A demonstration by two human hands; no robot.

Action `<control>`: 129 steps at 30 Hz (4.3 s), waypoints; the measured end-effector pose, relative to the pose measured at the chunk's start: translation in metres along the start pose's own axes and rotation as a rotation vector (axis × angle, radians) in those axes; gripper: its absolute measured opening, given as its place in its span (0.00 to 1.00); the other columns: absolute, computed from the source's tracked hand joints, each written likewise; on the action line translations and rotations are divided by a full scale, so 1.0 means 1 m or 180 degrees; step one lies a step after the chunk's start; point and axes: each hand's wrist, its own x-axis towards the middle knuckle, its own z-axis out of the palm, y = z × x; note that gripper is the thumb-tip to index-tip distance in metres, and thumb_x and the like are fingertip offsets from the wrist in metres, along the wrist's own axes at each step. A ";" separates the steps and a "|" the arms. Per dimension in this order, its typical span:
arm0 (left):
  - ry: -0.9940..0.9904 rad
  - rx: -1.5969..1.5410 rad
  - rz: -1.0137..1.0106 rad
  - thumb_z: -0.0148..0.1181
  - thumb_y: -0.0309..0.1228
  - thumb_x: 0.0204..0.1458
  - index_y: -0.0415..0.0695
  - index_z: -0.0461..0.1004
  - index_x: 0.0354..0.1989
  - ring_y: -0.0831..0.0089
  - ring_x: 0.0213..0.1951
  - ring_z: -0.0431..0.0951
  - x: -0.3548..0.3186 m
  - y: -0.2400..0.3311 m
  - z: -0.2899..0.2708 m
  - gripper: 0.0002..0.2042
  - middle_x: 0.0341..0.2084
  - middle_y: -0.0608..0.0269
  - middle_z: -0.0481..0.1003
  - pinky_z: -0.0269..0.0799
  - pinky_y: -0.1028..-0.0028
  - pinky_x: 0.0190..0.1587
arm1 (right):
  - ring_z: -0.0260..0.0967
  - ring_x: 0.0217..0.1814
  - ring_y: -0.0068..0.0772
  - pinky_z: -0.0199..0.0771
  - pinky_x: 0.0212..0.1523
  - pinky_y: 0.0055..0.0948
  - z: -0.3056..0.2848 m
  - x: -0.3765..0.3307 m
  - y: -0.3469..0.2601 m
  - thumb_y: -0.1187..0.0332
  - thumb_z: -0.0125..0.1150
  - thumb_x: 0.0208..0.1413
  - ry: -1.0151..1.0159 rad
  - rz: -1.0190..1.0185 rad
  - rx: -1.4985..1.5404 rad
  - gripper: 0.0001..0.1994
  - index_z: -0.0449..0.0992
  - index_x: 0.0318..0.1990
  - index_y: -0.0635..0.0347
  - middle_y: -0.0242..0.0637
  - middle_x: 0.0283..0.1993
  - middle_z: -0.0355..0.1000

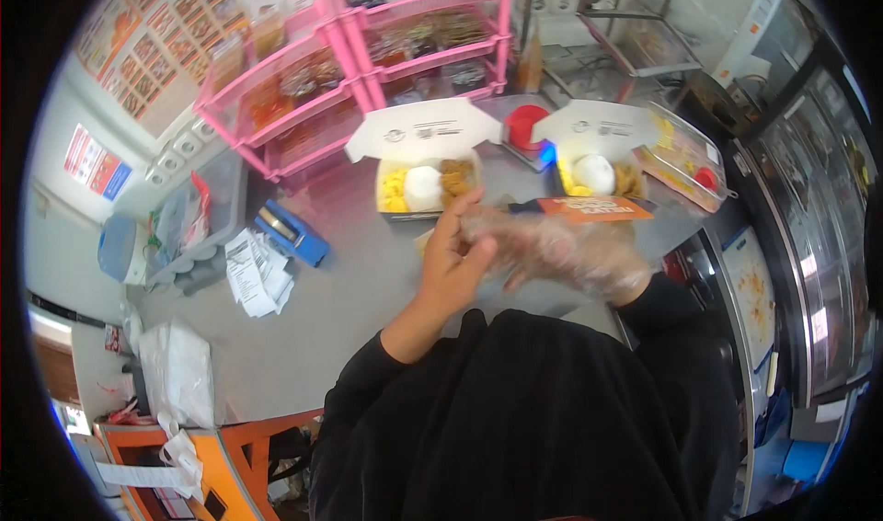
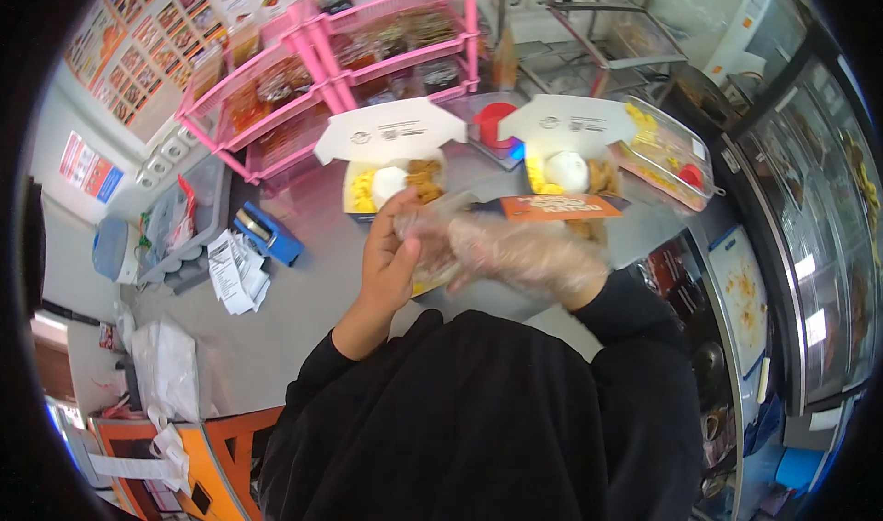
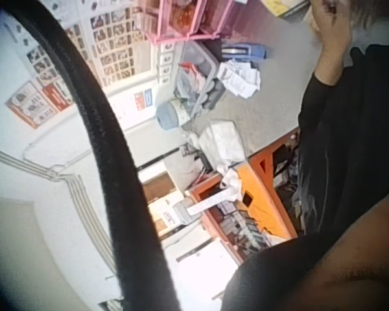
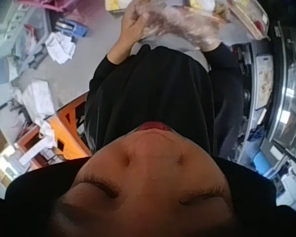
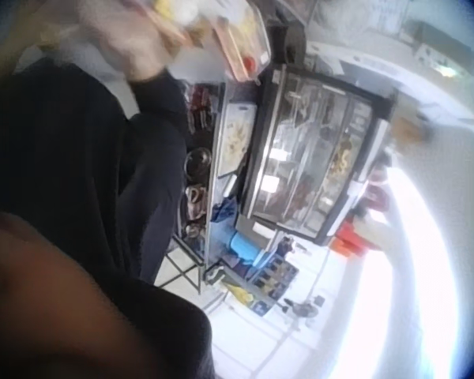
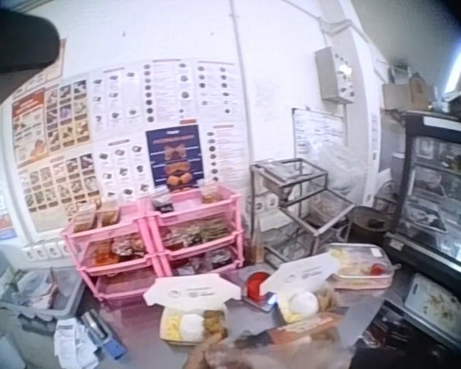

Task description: Assemble meal boxes by adding rice balls, slicing fried chicken, and portioning scrambled eggs.

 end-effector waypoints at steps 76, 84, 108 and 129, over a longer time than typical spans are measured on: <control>0.0998 0.3991 -0.2727 0.73 0.43 0.29 0.49 0.64 0.48 0.38 0.65 0.34 0.003 -0.165 0.195 0.34 0.65 0.45 0.43 0.38 0.40 0.61 | 0.71 0.43 0.49 0.69 0.43 0.40 -0.771 -0.095 -0.342 0.72 0.50 0.48 0.3569 0.0145 -0.6082 0.11 0.76 0.37 0.58 0.48 0.39 0.74; 0.1759 0.4248 -0.2601 0.74 0.46 0.25 0.42 0.63 0.43 0.39 0.65 0.34 0.007 -0.196 0.202 0.36 0.63 0.40 0.46 0.38 0.43 0.60 | 0.71 0.43 0.47 0.68 0.44 0.38 -0.825 -0.084 -0.312 0.68 0.54 0.47 0.1802 0.2263 -0.5944 0.11 0.77 0.37 0.60 0.49 0.39 0.73; 0.1902 0.4257 -0.2588 0.73 0.40 0.27 0.43 0.61 0.41 0.41 0.65 0.33 0.015 -0.196 0.209 0.33 0.64 0.41 0.44 0.39 0.51 0.63 | 0.71 0.43 0.45 0.68 0.45 0.37 -0.800 -0.120 -0.290 0.66 0.56 0.46 0.2133 0.2444 -0.4743 0.11 0.78 0.35 0.61 0.49 0.40 0.74; 0.2063 0.4194 -0.2460 0.72 0.39 0.28 0.41 0.61 0.41 0.42 0.65 0.35 0.016 -0.197 0.215 0.32 0.63 0.43 0.46 0.40 0.52 0.63 | 0.64 0.34 0.21 0.63 0.35 0.20 -0.784 -0.134 -0.350 0.51 0.57 0.52 0.3304 -0.1663 -0.2685 0.21 0.74 0.41 0.62 0.30 0.33 0.70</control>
